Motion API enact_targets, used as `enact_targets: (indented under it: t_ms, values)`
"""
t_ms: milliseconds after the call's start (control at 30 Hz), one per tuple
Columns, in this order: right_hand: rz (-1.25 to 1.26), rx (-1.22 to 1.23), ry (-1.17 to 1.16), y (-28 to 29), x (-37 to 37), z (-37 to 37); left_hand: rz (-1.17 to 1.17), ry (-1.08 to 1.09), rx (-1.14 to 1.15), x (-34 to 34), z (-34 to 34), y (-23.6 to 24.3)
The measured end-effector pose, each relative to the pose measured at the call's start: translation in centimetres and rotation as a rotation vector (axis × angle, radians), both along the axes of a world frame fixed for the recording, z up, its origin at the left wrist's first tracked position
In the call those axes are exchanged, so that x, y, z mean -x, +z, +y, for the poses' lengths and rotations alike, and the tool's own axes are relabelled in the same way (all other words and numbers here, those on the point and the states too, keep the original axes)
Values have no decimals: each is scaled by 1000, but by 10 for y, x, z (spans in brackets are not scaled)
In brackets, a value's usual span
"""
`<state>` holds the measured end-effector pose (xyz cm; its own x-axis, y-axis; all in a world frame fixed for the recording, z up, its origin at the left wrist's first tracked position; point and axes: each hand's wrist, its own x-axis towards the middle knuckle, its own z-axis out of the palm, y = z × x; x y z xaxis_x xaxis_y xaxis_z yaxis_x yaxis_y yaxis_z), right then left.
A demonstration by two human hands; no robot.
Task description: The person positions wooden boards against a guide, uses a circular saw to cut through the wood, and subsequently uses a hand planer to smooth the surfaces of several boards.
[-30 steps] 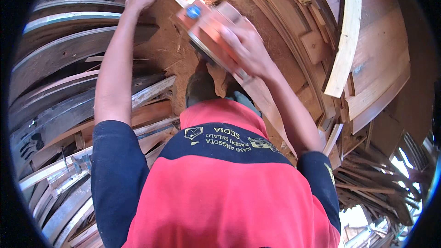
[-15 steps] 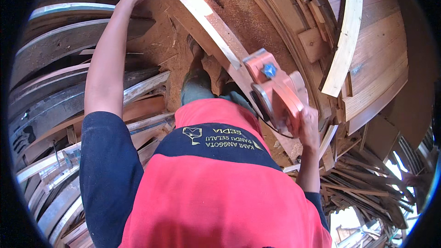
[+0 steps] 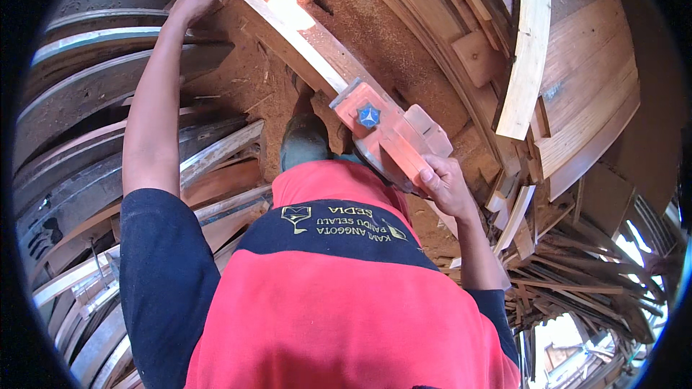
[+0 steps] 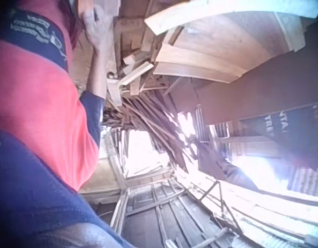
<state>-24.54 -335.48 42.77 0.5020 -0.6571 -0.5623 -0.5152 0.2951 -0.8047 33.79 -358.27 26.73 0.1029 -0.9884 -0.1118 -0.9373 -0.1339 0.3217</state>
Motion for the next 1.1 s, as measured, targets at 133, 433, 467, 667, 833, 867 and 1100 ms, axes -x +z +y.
enact_targets:
  t_ms: [133,433,467,667,833,867,1100]
  values:
    - [37,-16,3,1,-1,2,6,32,-24,7,3,5]
    - [24,21,-3,-4,-37,-23,61,138,-130,48,16,62]
    - [22,46,5,-6,-41,-26,50,124,-127,45,16,60]
    - [-9,26,-25,-12,-68,-42,92,106,-102,41,19,61]
    - [-30,75,-39,-15,-91,-60,118,139,-144,53,18,73]
    - [-30,107,-28,-15,-96,-64,117,139,-145,51,18,69]
    - [-62,79,-56,-23,-132,-87,61,149,-156,43,16,55]
